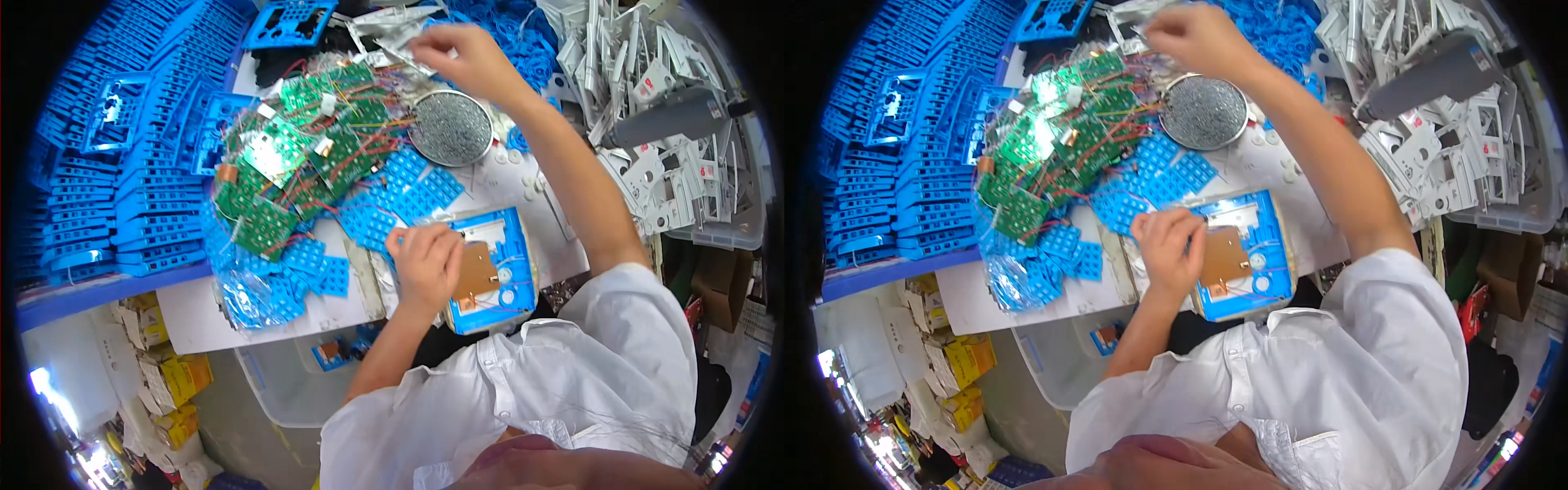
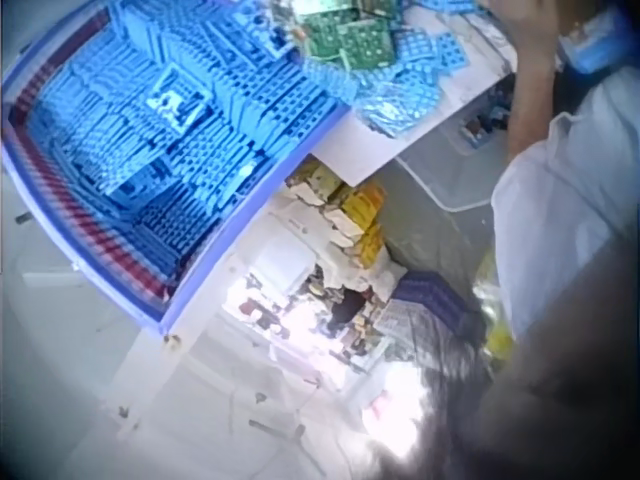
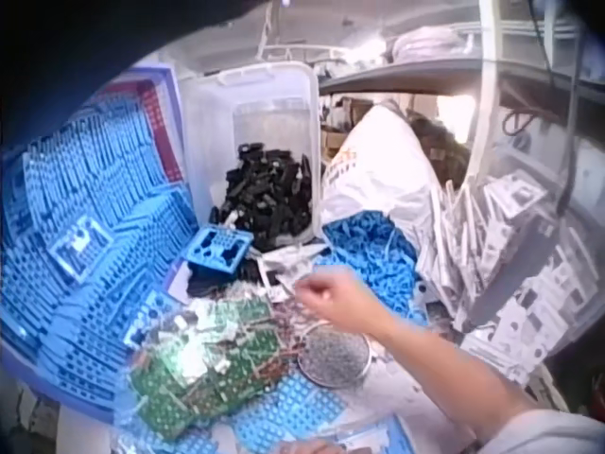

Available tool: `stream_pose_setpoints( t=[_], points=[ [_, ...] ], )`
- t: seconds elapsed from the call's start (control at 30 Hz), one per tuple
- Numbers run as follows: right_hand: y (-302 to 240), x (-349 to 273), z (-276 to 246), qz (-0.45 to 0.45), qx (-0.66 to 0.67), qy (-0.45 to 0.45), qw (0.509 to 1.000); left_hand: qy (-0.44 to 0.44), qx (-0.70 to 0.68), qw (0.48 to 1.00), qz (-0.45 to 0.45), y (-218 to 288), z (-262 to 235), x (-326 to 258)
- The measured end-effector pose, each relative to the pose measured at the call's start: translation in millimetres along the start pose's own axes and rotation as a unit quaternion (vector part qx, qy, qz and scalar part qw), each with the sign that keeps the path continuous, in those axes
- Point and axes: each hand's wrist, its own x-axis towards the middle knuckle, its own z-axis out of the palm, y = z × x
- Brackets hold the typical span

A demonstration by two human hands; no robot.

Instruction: Assembling electronic components and circuit boards into a blue plastic casing using a glue dispenser and manual placement.

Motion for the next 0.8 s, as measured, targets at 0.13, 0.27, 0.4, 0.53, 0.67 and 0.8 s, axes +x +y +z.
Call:
stream_pose_setpoints(
  t=[0.13,0.27,0.4,0.53,0.67,0.8],
  points=[
    [119,119,29,0.052,-0.094,0.091,0.990,-0.017,-0.053,0.998,0.007,-1,12,0],
    [134,187,63,-0.083,-0.397,0.069,0.911,-0.010,-0.056,0.998,-0.010,-2,4,-6],
    [157,209,75,-0.085,-0.502,-0.004,0.861,-0.014,-0.063,0.998,-0.024,0,1,-5],
    [192,192,65,-0.082,-0.546,0.022,0.833,-0.014,-0.087,0.996,-0.019,3,4,-4],
    [145,136,31,0.067,-0.238,0.063,0.967,-0.022,-0.078,0.997,-0.018,1,5,-2],
    [8,-4,16,0.212,0.413,0.048,0.884,0.032,-0.076,0.996,-0.034,-8,-2,-7]
  ],
)
